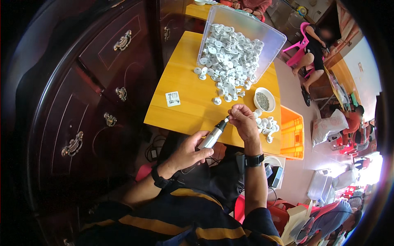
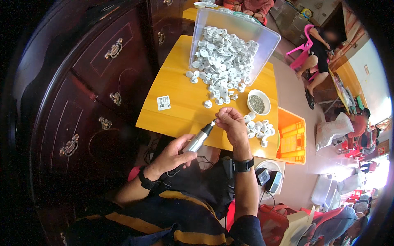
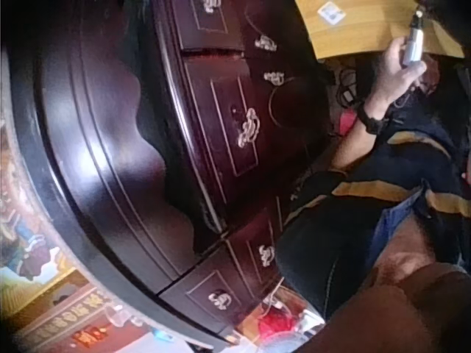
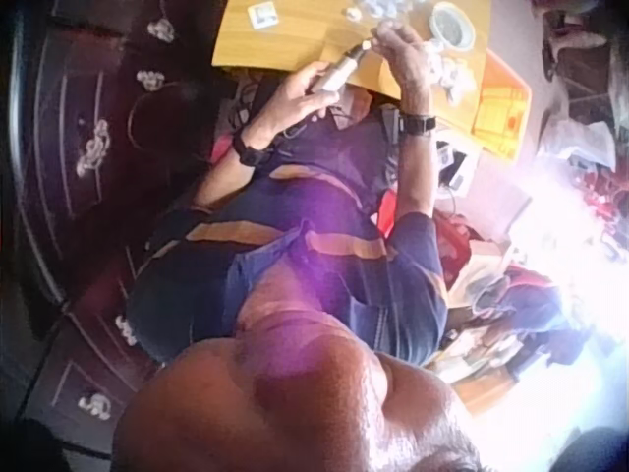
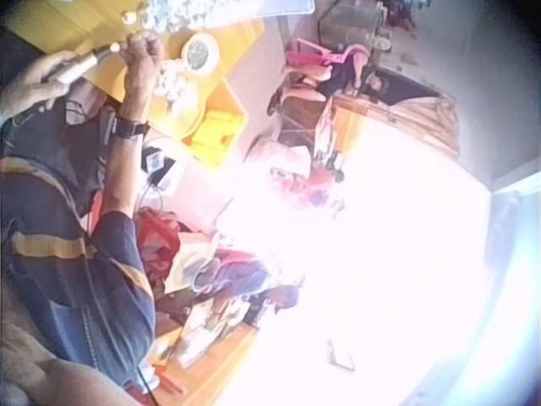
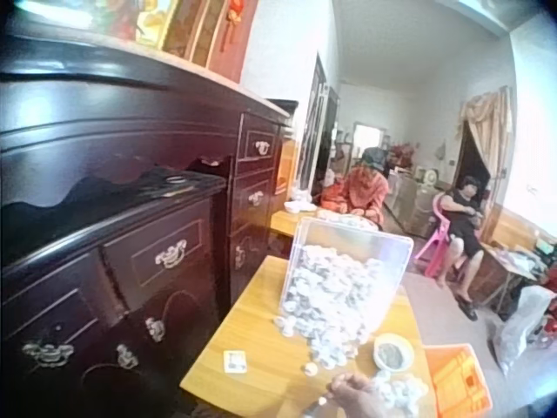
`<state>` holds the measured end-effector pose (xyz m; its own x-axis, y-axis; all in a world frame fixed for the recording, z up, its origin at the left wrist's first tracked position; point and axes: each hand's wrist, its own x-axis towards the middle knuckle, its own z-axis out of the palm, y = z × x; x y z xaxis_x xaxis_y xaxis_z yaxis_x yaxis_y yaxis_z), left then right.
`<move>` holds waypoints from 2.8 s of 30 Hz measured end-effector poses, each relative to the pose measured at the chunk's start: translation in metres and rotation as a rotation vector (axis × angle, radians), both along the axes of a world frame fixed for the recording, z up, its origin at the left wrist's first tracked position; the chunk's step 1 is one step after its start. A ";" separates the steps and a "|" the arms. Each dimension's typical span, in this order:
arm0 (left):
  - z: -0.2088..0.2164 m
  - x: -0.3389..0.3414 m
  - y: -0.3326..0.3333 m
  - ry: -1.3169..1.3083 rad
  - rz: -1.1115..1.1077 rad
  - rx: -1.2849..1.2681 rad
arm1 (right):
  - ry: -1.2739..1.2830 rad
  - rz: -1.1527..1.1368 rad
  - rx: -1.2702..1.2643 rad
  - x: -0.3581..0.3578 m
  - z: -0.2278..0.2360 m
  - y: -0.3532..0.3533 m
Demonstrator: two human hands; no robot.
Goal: Assembling small plastic and metal components using an electric screwdriver.
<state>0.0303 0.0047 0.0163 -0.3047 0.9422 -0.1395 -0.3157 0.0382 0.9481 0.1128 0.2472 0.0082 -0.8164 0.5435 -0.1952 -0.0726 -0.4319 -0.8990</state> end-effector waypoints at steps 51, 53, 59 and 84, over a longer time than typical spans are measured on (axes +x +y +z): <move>0.002 -0.007 -0.001 0.037 0.090 -0.123 | -0.119 -0.060 0.387 -0.023 -0.037 -0.018; -0.005 -0.008 -0.001 0.032 0.122 -0.093 | -0.122 -0.070 0.391 -0.023 -0.037 -0.020; -0.005 -0.006 0.000 0.013 0.129 -0.088 | -0.116 -0.075 0.377 -0.023 -0.042 -0.019; -0.005 -0.007 0.002 0.039 0.116 -0.110 | -0.072 -0.100 0.361 -0.021 -0.044 -0.022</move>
<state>0.0237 0.0065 0.0115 -0.4181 0.8800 -0.2255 -0.2875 0.1073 0.9517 0.0920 0.2248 -0.0354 -0.7469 0.6641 -0.0320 -0.0290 -0.0806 -0.9963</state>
